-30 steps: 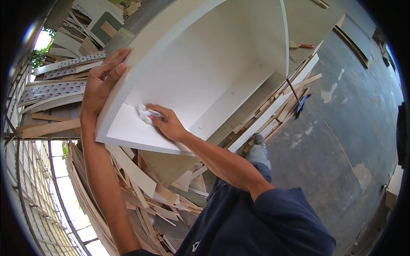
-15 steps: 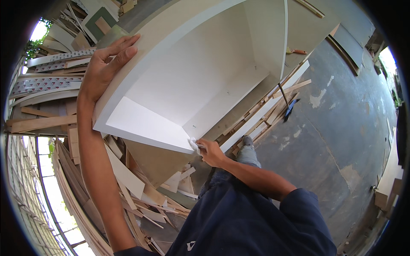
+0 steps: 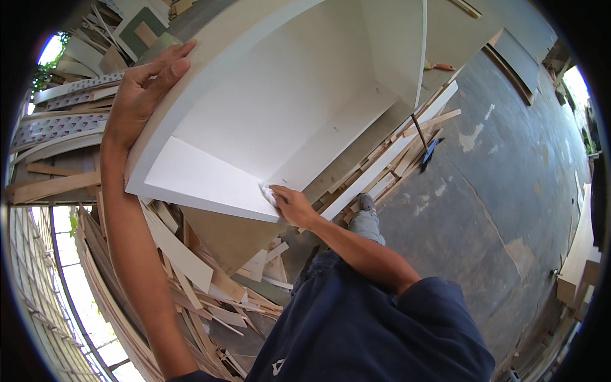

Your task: The person cleans the interior and exterior surfaces of a small white wooden cabinet using a cloth dampened with liquid from a bottle.

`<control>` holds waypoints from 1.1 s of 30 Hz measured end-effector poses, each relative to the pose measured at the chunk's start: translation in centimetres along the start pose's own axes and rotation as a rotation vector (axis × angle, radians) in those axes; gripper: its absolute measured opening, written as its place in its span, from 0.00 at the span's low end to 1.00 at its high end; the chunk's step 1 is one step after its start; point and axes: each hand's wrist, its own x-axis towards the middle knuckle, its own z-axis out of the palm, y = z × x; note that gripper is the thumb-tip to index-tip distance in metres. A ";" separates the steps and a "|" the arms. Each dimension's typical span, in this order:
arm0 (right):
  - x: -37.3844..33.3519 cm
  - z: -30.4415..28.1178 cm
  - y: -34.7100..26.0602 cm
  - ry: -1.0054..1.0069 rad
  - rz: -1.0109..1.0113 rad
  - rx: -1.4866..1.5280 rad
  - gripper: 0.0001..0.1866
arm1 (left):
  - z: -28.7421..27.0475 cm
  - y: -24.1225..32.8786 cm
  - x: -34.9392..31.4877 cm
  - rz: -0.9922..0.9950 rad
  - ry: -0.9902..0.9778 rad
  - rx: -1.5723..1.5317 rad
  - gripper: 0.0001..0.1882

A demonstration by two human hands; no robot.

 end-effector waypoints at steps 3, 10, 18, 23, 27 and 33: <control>3.1 2.6 0.7 0.164 -0.057 0.122 0.18 | 0.7 0.8 0.1 0.006 0.018 0.019 0.33; -6.0 -3.9 0.7 -0.116 0.161 -0.157 0.18 | -0.2 0.1 -0.5 -0.013 0.044 0.089 0.39; -1.2 -22.7 -8.1 0.364 -0.350 -0.437 0.24 | 0.0 0.0 0.5 -0.025 0.002 0.078 0.41; 10.2 -35.0 -24.6 0.494 -1.367 -1.619 0.16 | -0.1 0.1 0.4 -0.041 -0.010 0.121 0.40; 14.4 -39.4 -26.6 0.331 -0.785 -2.290 0.26 | 0.0 0.0 -1.1 -0.067 0.019 0.098 0.40; 10.9 -41.1 -9.9 0.089 -0.681 -2.476 0.35 | 0.7 1.3 -2.1 -0.085 0.032 0.042 0.40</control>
